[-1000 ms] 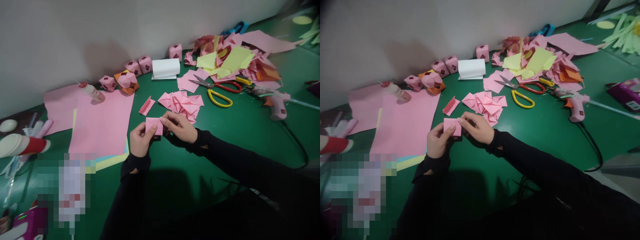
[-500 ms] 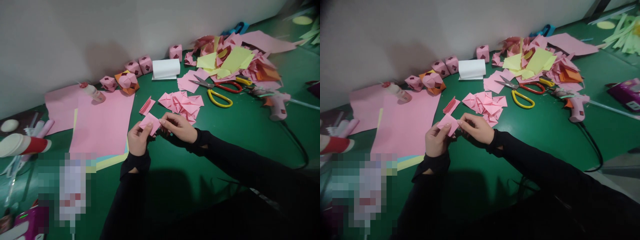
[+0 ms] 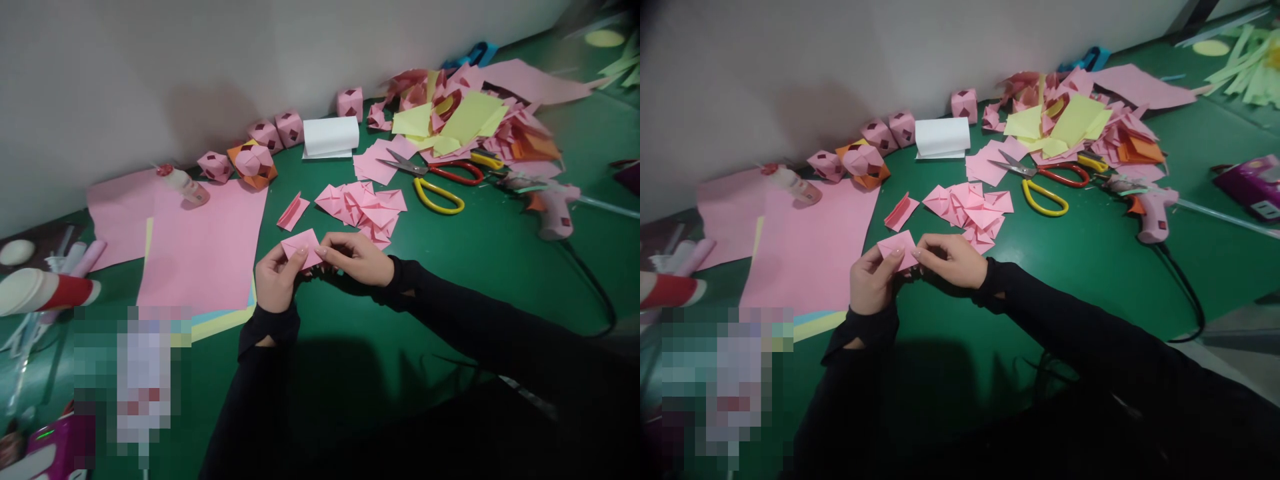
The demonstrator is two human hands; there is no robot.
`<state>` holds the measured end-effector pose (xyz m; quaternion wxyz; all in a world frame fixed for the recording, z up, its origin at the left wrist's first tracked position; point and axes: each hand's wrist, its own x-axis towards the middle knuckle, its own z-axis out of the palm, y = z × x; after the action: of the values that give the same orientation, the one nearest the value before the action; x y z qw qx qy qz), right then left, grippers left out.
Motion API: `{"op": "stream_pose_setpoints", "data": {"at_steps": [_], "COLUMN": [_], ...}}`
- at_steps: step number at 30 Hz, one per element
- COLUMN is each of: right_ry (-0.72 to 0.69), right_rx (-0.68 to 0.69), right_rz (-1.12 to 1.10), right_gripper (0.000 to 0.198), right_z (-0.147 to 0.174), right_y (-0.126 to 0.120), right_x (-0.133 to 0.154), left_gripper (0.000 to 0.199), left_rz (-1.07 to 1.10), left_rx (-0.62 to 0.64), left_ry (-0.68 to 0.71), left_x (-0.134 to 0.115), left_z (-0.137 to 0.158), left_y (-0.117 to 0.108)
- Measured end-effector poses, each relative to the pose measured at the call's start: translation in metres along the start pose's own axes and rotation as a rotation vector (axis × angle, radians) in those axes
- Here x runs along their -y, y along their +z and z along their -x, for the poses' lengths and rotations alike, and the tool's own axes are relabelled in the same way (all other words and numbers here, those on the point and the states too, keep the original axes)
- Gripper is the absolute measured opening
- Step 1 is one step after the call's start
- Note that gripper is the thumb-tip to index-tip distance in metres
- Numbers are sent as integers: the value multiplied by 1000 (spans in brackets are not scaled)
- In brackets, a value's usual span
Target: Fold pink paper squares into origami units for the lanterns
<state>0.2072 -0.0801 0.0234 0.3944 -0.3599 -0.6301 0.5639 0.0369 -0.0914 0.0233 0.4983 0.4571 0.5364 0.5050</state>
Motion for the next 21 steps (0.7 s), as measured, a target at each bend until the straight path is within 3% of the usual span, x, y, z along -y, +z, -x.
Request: {"op": "stream_pose_setpoints", "data": {"at_steps": [15,21], "right_ry": [-59,-82], "right_rx": [-66,-84], "right_rz": [95,15], "right_gripper": [34,34], "right_z": [-1,-2], "right_y": [-1,-1], "right_x": [-3,-5], "left_gripper": [30,29], "left_rz": [-53,-86], "left_rx": [48,62], "left_ry": [43,38], "left_x": [-2,-6], "left_z": [1,2], "left_y": [0,2]}}
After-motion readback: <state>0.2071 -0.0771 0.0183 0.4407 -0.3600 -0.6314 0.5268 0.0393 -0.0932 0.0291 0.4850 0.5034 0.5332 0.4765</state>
